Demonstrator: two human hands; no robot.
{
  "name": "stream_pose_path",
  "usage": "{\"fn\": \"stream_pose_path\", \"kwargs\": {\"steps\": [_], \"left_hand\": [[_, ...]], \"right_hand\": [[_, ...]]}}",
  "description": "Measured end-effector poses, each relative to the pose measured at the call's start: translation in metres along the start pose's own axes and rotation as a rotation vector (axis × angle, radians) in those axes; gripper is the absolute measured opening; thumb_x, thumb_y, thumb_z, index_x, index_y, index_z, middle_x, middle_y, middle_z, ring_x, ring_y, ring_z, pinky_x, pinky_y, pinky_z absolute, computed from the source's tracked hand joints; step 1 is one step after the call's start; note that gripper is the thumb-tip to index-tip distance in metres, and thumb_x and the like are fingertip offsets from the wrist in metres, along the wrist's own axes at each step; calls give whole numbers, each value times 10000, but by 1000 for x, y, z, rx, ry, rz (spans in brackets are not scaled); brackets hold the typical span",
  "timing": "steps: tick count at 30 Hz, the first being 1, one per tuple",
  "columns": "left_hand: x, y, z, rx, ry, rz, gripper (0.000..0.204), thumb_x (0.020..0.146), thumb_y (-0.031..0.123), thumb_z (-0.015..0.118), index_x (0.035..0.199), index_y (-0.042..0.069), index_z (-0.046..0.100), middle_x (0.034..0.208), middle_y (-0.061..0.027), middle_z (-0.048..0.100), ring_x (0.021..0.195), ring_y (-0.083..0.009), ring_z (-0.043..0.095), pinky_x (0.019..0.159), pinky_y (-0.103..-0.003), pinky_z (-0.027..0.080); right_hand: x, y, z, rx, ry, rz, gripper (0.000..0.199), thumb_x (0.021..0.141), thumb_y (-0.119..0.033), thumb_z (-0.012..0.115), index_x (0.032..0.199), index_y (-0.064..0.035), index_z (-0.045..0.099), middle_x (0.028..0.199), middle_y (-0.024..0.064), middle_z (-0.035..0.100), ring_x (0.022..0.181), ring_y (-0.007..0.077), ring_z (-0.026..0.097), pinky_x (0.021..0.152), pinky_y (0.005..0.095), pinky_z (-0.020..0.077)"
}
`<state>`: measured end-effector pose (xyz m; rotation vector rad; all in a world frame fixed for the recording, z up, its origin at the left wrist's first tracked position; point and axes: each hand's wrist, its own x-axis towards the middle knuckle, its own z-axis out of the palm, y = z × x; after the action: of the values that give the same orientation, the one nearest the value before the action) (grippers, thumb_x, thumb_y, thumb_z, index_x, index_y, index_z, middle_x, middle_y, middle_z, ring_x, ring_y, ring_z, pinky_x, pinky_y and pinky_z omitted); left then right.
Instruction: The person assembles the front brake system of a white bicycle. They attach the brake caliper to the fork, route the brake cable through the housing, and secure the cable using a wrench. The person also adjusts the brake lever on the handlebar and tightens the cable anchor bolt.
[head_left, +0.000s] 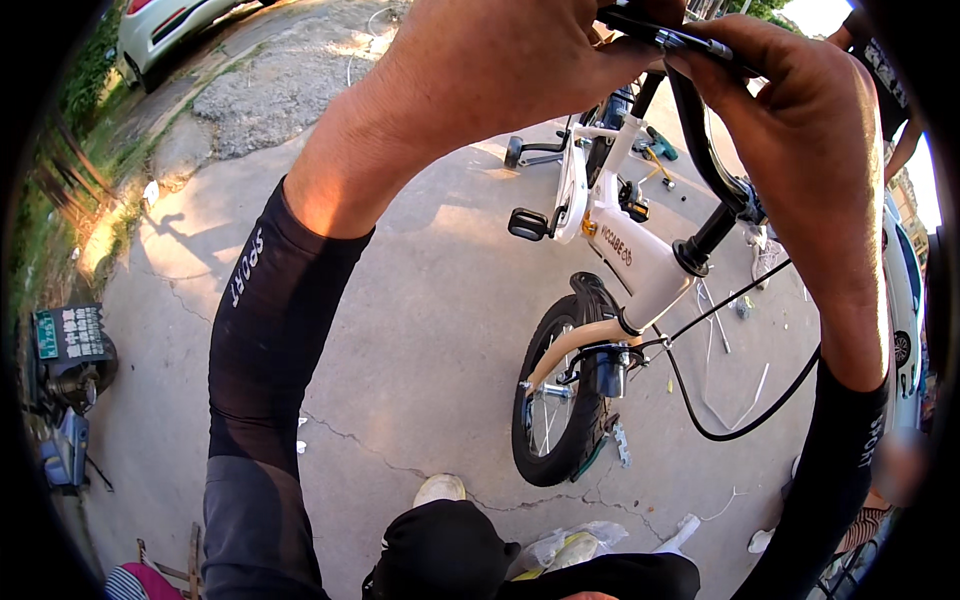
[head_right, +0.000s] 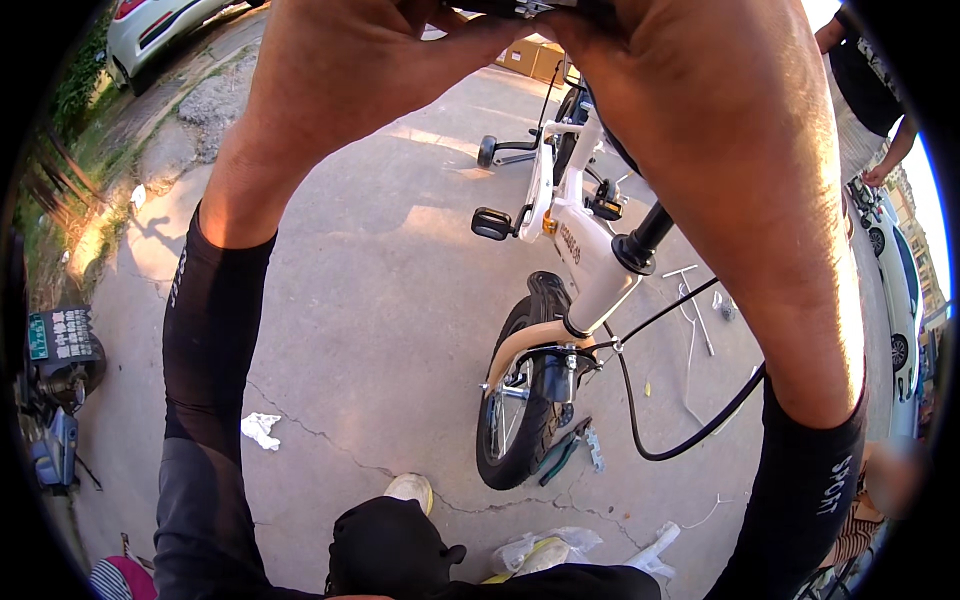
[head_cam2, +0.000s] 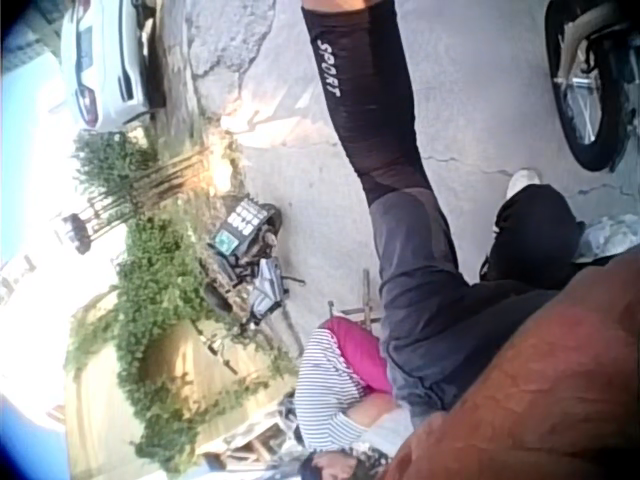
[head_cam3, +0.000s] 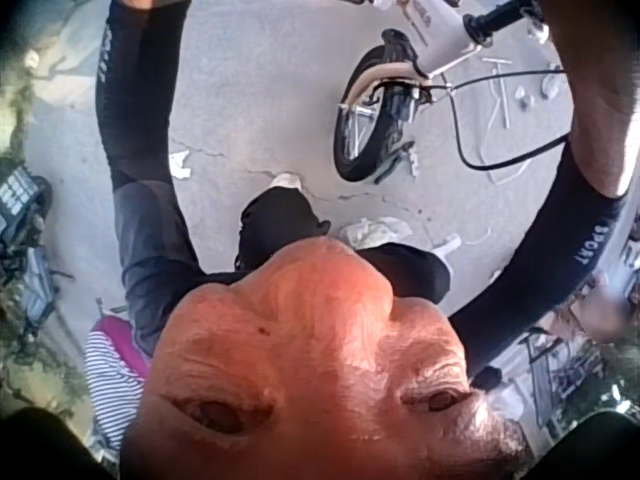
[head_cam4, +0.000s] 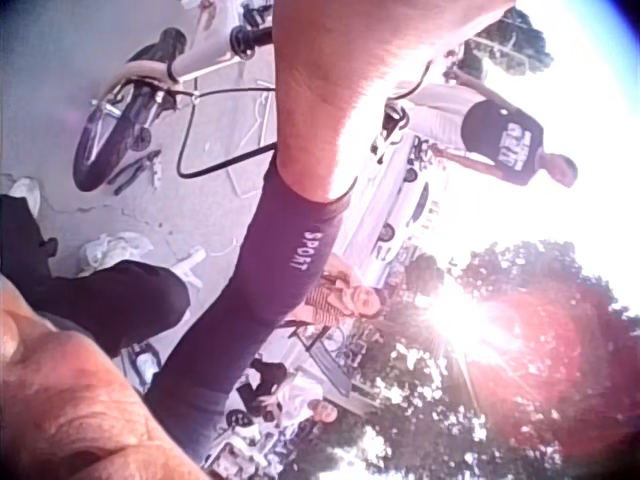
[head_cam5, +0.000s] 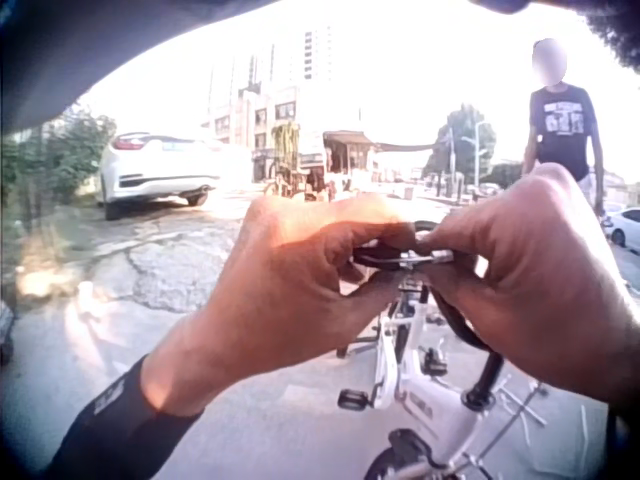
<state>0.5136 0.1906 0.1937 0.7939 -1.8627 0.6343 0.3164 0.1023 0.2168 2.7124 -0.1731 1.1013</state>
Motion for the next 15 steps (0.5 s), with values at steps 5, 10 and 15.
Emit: {"fn": "stream_pose_path", "kwargs": {"steps": [5, 10, 15], "left_hand": [[-5, 3, 0, 7, 38, -72, 166, 739, -15, 757, 873, 27, 669, 713, -91, 681, 590, -180, 676, 539, -279, 517], [-6, 1, 2, 80, 85, 23, 176, 735, -33, 752, 876, 23, 664, 714, -106, 683, 602, -188, 688, 544, -279, 520], [-4, 1, -3, 56, 65, 60, 185, 743, -28, 759, 891, 15, 656, 734, -116, 692, 624, -200, 698, 565, -288, 535]], "right_hand": [[-4, -6, 3, -89, 42, 6, 179, 903, -89, 741, 1079, -66, 768, 798, 71, 734, 615, 101, 630, 572, 234, 478], [-7, -5, 6, -147, 62, -38, 200, 911, -104, 738, 1107, -70, 758, 808, 82, 733, 639, 114, 643, 598, 246, 492], [-10, 3, 3, -112, 37, -80, 256, 938, -127, 715, 1191, -93, 725, 889, 86, 741, 728, 132, 673, 649, 256, 511]]}}
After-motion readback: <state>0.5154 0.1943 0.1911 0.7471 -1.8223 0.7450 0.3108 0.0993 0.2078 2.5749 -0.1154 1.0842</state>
